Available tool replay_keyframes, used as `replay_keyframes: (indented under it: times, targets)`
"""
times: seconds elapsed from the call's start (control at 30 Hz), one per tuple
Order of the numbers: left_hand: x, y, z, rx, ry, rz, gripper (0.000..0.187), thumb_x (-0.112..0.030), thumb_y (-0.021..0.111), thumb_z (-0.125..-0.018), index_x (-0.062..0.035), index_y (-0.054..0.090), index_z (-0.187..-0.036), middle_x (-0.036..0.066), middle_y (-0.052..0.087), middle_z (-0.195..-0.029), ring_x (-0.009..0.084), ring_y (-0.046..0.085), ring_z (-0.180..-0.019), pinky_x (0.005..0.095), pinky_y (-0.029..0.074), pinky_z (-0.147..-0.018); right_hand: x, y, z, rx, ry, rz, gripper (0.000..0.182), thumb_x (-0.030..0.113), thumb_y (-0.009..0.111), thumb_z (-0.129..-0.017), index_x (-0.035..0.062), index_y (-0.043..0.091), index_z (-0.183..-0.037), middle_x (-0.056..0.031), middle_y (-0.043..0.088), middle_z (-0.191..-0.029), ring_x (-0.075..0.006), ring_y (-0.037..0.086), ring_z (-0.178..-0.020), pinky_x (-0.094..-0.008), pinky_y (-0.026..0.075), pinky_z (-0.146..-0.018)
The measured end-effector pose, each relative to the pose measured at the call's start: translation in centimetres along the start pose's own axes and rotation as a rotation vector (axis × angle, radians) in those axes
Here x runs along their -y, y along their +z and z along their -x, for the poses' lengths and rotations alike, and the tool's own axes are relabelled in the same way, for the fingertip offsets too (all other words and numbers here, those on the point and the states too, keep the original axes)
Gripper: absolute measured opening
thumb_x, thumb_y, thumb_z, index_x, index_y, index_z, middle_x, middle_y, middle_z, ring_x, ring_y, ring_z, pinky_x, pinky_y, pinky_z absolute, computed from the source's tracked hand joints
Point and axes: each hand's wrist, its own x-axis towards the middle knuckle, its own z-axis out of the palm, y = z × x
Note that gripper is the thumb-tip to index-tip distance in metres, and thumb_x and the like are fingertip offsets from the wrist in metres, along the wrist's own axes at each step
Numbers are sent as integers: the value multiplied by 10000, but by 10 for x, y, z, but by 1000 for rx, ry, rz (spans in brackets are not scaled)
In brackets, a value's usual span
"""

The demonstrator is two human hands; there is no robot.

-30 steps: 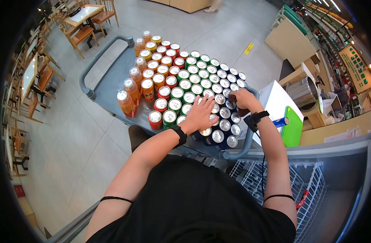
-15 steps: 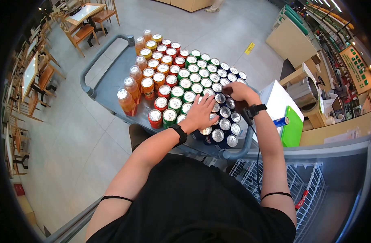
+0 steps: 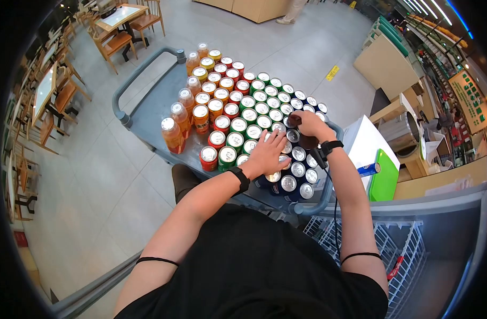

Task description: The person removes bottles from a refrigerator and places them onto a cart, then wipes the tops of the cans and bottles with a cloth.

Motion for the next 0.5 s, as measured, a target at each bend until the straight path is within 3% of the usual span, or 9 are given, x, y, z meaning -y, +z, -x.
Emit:
replay_keyframes:
  times: [0.1, 0.13, 0.23, 0.3, 0.4, 0.5]
  targets:
    - [1, -2, 0, 16, -15, 7, 755, -565, 407, -986, -2, 403, -1489, 160, 358, -1573, 316, 262, -1491, 532, 157, -1213, 20, 1, 11, 43, 33, 226, 450, 23, 585, -771, 115, 693, -1199, -182, 715, -1108, -348, 669, -1051, -421, 530, -914]
    - [1, -2, 0, 18, -14, -7, 755, -566, 409, -985, -4, 401, -1490, 160, 358, -1572, 314, 264, -1490, 532, 160, -1211, 25, -3, 10, 151, 69, 246, 428, 34, 602, -791, 182, 706, -1178, -163, 681, -1214, -326, 656, -1104, -409, 539, -906]
    - [0, -2, 2, 25, -10, -11, 757, -567, 411, -984, -7, 399, -1493, 156, 356, -1575, 310, 267, -1489, 532, 164, -1209, 10, -13, 7, 274, -53, 146, 378, 37, 608, -794, 144, 709, -1142, -154, 689, -1199, -325, 660, -1082, -424, 538, -895]
    - [2, -2, 0, 24, -10, -7, 758, -568, 411, -983, -9, 397, -1495, 154, 354, -1577, 309, 268, -1489, 531, 164, -1209, 3, -16, 5, 245, -106, 68, 337, 45, 612, -798, 102, 704, -1117, -147, 709, -1147, -336, 668, -1048, -437, 538, -885]
    - [2, -1, 1, -14, 6, 0, 759, -565, 407, -988, -5, 393, -1499, 150, 356, -1578, 309, 270, -1488, 528, 165, -1210, -1, -8, 9, 123, 65, 177, 310, 70, 614, -797, 95, 711, -1091, -165, 725, -1067, -363, 677, -1002, -442, 545, -859]
    - [0, -4, 1, -6, 3, -26, 756, -560, 406, -990, 1, 392, -1497, 151, 356, -1579, 311, 268, -1488, 527, 162, -1211, 11, -4, 14, 221, 55, 280, 305, 75, 613, -791, 97, 712, -1079, -176, 720, -1072, -368, 676, -1002, -450, 544, -848]
